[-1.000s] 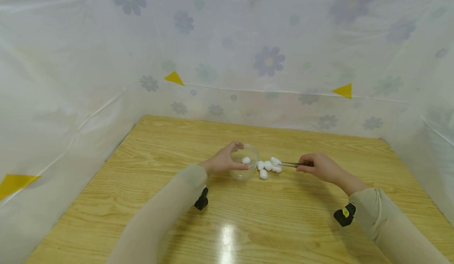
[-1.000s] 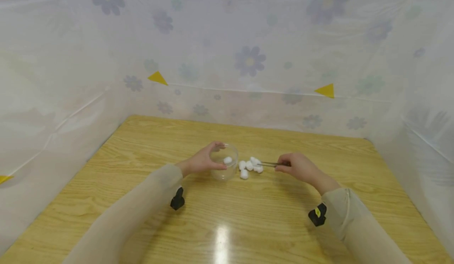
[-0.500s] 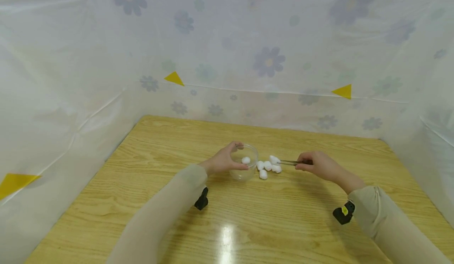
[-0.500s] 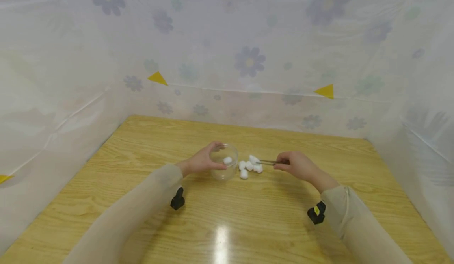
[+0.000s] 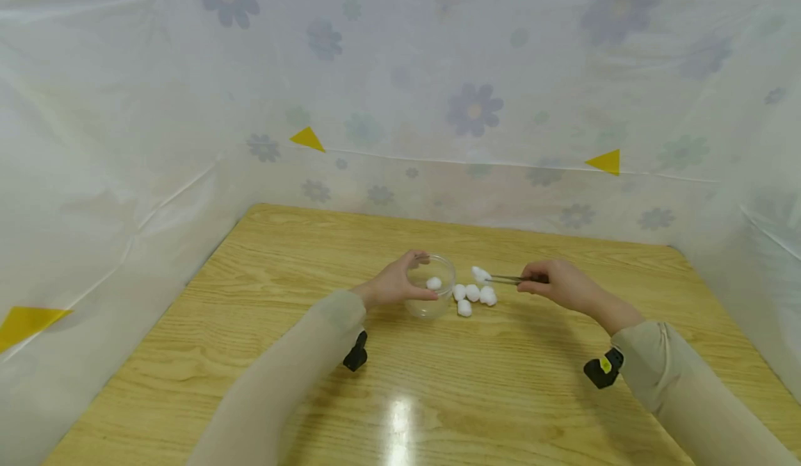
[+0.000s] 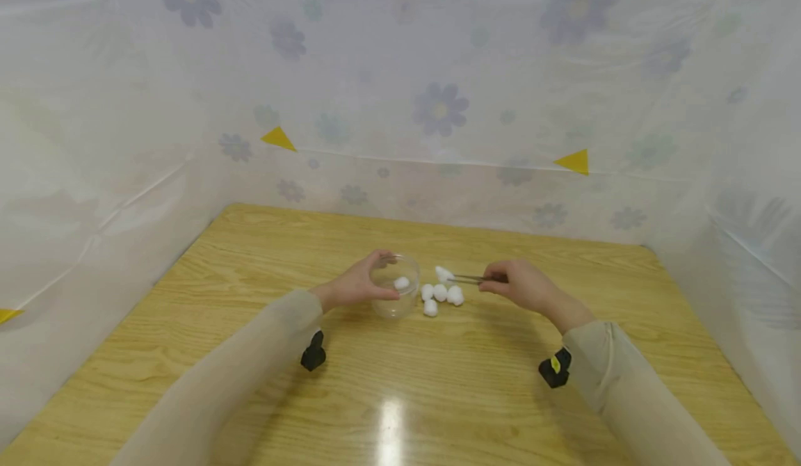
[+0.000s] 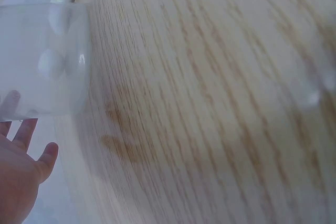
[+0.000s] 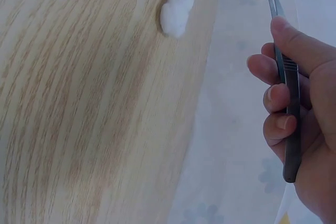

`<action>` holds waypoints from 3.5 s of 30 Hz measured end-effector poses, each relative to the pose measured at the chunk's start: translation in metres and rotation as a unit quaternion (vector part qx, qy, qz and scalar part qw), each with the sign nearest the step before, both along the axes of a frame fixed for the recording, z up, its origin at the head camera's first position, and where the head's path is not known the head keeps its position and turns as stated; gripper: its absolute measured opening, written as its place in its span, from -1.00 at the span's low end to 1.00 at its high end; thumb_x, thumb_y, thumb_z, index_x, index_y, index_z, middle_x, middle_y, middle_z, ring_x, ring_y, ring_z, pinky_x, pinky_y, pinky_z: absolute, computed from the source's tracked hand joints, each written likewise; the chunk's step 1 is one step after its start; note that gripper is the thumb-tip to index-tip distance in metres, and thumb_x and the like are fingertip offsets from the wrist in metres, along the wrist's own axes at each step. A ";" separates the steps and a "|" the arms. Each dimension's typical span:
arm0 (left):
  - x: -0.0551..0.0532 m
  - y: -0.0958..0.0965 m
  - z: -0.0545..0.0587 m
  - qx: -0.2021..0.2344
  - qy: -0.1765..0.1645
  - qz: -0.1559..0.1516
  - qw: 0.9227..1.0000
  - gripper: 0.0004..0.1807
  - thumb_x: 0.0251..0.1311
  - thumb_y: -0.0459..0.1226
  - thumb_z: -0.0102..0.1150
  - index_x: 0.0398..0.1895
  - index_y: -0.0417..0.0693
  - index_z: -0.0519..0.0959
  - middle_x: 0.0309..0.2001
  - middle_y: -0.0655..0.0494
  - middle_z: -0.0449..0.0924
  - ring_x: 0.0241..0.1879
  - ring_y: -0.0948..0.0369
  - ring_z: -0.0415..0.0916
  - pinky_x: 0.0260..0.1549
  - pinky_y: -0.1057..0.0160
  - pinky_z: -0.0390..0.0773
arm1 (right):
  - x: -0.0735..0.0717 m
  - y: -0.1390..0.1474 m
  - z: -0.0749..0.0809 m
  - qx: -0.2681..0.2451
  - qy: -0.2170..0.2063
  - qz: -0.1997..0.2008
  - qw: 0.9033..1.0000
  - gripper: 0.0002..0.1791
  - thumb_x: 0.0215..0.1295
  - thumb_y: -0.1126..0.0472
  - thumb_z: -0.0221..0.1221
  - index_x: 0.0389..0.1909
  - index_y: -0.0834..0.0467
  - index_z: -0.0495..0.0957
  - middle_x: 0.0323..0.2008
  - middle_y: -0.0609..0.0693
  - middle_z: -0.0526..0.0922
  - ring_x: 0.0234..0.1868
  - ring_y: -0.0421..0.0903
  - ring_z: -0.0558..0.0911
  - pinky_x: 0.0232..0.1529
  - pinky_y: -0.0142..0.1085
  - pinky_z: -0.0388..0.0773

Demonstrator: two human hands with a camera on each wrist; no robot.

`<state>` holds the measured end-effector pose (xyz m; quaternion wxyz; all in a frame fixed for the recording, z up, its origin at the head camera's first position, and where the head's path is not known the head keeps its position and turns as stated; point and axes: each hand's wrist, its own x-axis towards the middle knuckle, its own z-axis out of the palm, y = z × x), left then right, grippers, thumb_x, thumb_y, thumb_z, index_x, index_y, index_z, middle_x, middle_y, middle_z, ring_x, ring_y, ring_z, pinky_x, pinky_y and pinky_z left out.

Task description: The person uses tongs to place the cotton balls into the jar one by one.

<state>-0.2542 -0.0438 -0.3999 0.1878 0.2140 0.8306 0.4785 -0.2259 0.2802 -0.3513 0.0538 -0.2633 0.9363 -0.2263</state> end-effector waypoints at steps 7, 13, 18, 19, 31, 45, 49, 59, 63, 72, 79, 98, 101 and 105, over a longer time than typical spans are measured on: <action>0.000 0.001 0.001 -0.007 0.003 0.004 1.000 -0.06 0.00 -0.05 0.38 0.41 0.08 0.06 0.39 0.16 0.16 0.42 0.09 0.03 0.31 -0.04 0.19 | -0.002 -0.005 0.007 -0.001 0.006 0.001 1.000 -0.86 0.27 0.13 0.17 -0.37 0.12 0.61 -0.56 -0.16 0.55 -0.64 -0.32 0.32 -0.58 -0.39 0.29; 0.001 0.000 0.000 -0.008 0.003 0.004 1.000 -0.05 -0.01 -0.04 0.38 0.41 0.07 0.06 0.39 0.14 0.16 0.42 0.09 0.04 0.30 -0.02 0.22 | -0.003 -0.011 0.012 0.005 0.020 0.002 1.000 -0.88 0.26 0.16 0.18 -0.39 0.11 0.61 -0.58 -0.17 0.53 -0.65 -0.31 0.31 -0.59 -0.40 0.27; 0.000 0.000 -0.002 -0.008 0.007 0.004 1.000 -0.05 -0.01 -0.03 0.38 0.41 0.06 0.06 0.39 0.14 0.16 0.41 0.08 0.05 0.29 -0.02 0.23 | -0.004 -0.015 0.015 0.000 0.019 0.002 1.000 -0.87 0.27 0.12 0.17 -0.38 0.08 0.60 -0.55 -0.17 0.56 -0.62 -0.31 0.35 -0.56 -0.38 0.31; -0.001 0.000 -0.002 -0.009 0.008 0.005 1.000 -0.04 -0.02 -0.03 0.38 0.41 0.07 0.06 0.39 0.15 0.16 0.41 0.09 0.05 0.29 -0.02 0.23 | -0.005 -0.016 0.016 0.000 0.018 0.002 1.000 -0.86 0.27 0.10 0.17 -0.38 0.07 0.60 -0.54 -0.16 0.56 -0.62 -0.30 0.36 -0.56 -0.38 0.32; -0.002 0.001 -0.003 -0.008 0.008 0.003 1.000 -0.05 -0.02 -0.02 0.38 0.40 0.06 0.08 0.39 0.12 0.16 0.41 0.08 0.06 0.30 -0.03 0.21 | -0.011 -0.034 0.022 0.009 0.000 -0.001 1.000 -0.85 0.29 0.10 0.15 -0.34 0.08 0.62 -0.49 -0.12 0.60 -0.56 -0.20 0.41 -0.50 -0.34 0.35; -0.003 0.001 -0.004 -0.005 0.006 0.002 1.000 -0.05 -0.03 -0.02 0.39 0.40 0.07 0.07 0.39 0.15 0.16 0.41 0.10 0.06 0.30 -0.02 0.22 | -0.017 -0.049 0.020 0.007 -0.011 0.000 1.000 -0.82 0.29 0.08 0.15 -0.32 0.11 0.61 -0.47 -0.09 0.60 -0.56 -0.19 0.39 -0.50 -0.32 0.33; -0.003 0.000 -0.004 -0.002 0.005 0.000 1.000 -0.04 -0.03 -0.02 0.39 0.40 0.06 0.07 0.39 0.14 0.16 0.41 0.09 0.05 0.30 -0.02 0.22 | -0.019 -0.054 0.018 -0.002 -0.016 0.008 1.000 -0.85 0.30 0.12 0.15 -0.33 0.10 0.61 -0.46 -0.08 0.62 -0.54 -0.19 0.42 -0.47 -0.31 0.37; -0.002 0.000 -0.003 -0.007 0.009 0.004 1.000 -0.04 -0.03 -0.01 0.39 0.40 0.06 0.08 0.39 0.09 0.17 0.40 0.07 0.08 0.30 -0.04 0.21 | -0.021 -0.064 0.015 0.003 -0.007 0.017 1.000 -0.81 0.29 0.06 0.15 -0.33 0.09 0.62 -0.43 -0.08 0.65 -0.49 -0.22 0.52 -0.43 -0.32 0.44; -0.001 0.001 -0.003 -0.013 0.009 0.010 1.000 -0.03 -0.03 0.01 0.38 0.41 0.05 0.06 0.39 0.06 0.16 0.39 0.07 0.09 0.29 -0.04 0.21 | -0.022 -0.068 0.013 0.003 -0.009 0.021 1.000 -0.83 0.29 0.08 0.15 -0.33 0.09 0.62 -0.44 -0.09 0.64 -0.50 -0.24 0.50 -0.43 -0.32 0.44; -0.001 0.003 -0.001 -0.022 -0.005 0.018 1.000 0.01 -0.05 0.03 0.39 0.43 0.07 0.03 0.42 0.02 0.10 0.40 0.07 0.08 0.29 -0.05 0.21 | -0.022 -0.073 0.013 -0.006 -0.004 0.041 0.999 -0.78 0.28 0.02 0.15 -0.38 0.08 0.62 -0.47 -0.09 0.64 -0.52 -0.24 0.50 -0.43 -0.31 0.43; -0.001 0.003 -0.001 -0.023 -0.013 0.019 0.999 0.03 -0.05 0.05 0.38 0.44 0.09 0.00 0.42 -0.02 0.09 0.40 0.05 0.07 0.29 -0.06 0.21 | -0.024 -0.075 0.011 -0.018 0.005 0.057 0.998 -0.74 0.29 0.01 0.14 -0.41 0.11 0.62 -0.50 -0.07 0.63 -0.54 -0.23 0.48 -0.48 -0.33 0.40; -0.001 0.001 -0.003 -0.006 -0.002 0.005 1.000 -0.04 -0.02 0.01 0.37 0.41 0.11 0.05 0.39 0.18 0.15 0.41 0.10 0.04 0.30 -0.04 0.21 | -0.023 -0.070 0.007 -0.016 -0.007 0.027 0.999 -0.84 0.27 0.11 0.17 -0.33 0.13 0.59 -0.49 -0.06 0.60 -0.57 -0.23 0.44 -0.51 -0.35 0.37; -0.001 0.001 -0.004 -0.008 0.000 0.004 1.000 -0.03 -0.02 0.01 0.37 0.42 0.11 0.05 0.40 0.18 0.14 0.41 0.10 0.05 0.30 -0.03 0.21 | -0.022 -0.065 0.006 -0.021 -0.009 0.019 1.000 -0.83 0.27 0.12 0.18 -0.30 0.16 0.58 -0.48 -0.04 0.59 -0.57 -0.22 0.42 -0.53 -0.35 0.36; -0.001 0.001 -0.004 -0.007 0.005 0.003 1.000 -0.03 -0.02 0.01 0.38 0.41 0.09 0.05 0.40 0.17 0.14 0.41 0.10 0.05 0.31 -0.03 0.20 | -0.020 -0.057 0.005 -0.022 -0.010 0.001 1.000 -0.81 0.27 0.18 0.18 -0.20 0.22 0.55 -0.43 0.00 0.60 -0.51 -0.21 0.46 -0.47 -0.32 0.41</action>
